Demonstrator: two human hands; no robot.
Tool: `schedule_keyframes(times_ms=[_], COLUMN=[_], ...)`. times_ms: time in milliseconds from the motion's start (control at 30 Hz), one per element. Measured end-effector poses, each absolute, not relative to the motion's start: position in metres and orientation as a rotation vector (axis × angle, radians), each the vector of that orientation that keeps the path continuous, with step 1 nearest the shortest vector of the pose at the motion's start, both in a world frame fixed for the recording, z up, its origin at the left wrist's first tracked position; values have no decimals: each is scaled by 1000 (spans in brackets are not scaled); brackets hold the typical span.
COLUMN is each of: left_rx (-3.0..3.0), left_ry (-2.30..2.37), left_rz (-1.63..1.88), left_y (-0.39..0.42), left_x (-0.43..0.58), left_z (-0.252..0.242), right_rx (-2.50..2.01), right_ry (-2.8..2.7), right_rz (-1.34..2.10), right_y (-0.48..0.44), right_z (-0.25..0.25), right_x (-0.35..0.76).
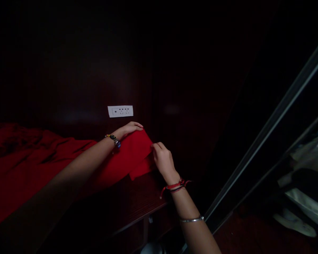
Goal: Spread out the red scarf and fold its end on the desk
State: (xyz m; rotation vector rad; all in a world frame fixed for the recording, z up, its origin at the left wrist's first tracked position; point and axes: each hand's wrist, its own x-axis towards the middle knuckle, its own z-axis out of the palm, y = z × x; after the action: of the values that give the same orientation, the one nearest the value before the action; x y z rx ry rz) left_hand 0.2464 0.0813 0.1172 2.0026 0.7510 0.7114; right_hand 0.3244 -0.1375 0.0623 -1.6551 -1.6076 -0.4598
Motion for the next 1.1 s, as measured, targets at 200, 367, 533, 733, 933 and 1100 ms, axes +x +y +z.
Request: schedule_keyframes(times_ms=[200,367,533,733,933,1100], left_rx=[1963,1906,1892,1894,1984,2108], left_ry=[691,678,662,656,598,588], left_rz=[659,627,568,421,319,283], left_y=[82,80,86,95,94,88], left_x=[254,255,254,260,269,273], left_z=[122,126,116,88,64,51], right_rx=[-1747,-1763,-1787,-1869,-2007,-2118], right_ry=[-1574,-1594,-1621,-1575,-1519,-1509], right_rz=[-537,-644,-629,-521,-461,-398], right_y=[-141,-138,-135,-135,-135,-136], right_z=[62,65,55,34,18,11], right_x=[327,331,334,331,329,331])
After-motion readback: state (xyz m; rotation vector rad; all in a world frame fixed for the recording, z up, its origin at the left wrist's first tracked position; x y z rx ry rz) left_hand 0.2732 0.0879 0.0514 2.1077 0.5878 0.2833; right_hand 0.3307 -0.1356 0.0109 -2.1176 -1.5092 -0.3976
